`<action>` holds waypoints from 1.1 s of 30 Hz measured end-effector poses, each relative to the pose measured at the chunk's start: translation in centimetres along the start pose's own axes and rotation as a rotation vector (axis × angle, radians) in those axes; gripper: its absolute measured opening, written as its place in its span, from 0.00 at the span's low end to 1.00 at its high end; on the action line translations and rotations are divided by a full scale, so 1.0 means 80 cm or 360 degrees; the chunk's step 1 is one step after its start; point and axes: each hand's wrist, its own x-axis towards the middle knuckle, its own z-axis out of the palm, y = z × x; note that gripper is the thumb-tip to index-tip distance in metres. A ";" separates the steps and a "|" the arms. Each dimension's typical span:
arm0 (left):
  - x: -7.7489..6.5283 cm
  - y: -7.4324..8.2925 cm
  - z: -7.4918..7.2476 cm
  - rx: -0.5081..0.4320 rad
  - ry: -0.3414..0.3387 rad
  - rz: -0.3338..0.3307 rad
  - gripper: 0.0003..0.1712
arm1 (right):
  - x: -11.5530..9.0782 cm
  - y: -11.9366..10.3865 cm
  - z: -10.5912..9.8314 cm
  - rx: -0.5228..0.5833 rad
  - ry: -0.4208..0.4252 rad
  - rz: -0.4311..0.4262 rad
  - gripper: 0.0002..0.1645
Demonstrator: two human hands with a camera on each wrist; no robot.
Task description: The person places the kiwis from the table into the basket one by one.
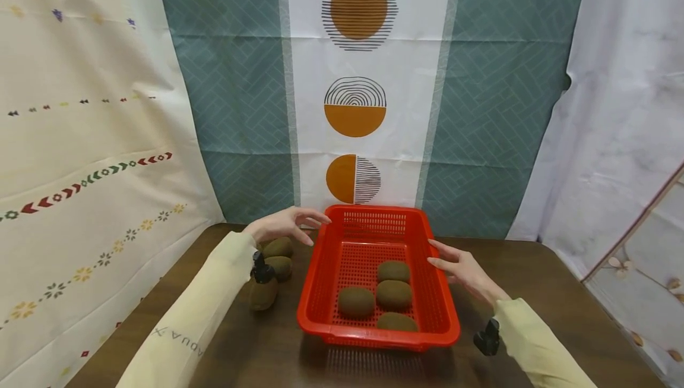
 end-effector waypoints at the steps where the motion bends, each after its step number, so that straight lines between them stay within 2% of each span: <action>1: -0.007 -0.004 -0.004 0.0002 0.0047 0.0002 0.31 | 0.000 -0.001 0.001 -0.0001 0.0003 0.0000 0.35; 8: -0.057 -0.044 -0.028 0.0011 0.0380 0.0095 0.33 | 0.001 -0.001 0.001 0.0003 -0.0012 -0.0007 0.35; 14: -0.092 -0.076 -0.030 -0.0009 0.0650 0.0038 0.32 | 0.001 0.000 -0.001 0.0004 -0.0012 -0.0007 0.35; 22: -0.131 -0.115 -0.032 -0.0033 0.0992 -0.0022 0.34 | 0.001 0.001 0.002 0.0007 -0.0011 -0.0023 0.34; 27: -0.150 -0.141 -0.030 0.0068 0.1117 -0.0150 0.35 | 0.001 0.001 0.002 -0.0002 -0.0025 -0.0036 0.34; 30: -0.157 -0.151 -0.029 0.0187 0.1132 -0.0248 0.36 | 0.001 0.000 0.001 0.0003 -0.0002 -0.0014 0.35; 33: -0.160 -0.158 -0.028 0.0236 0.1123 -0.0286 0.38 | 0.001 0.000 0.000 0.0001 -0.0003 -0.0012 0.35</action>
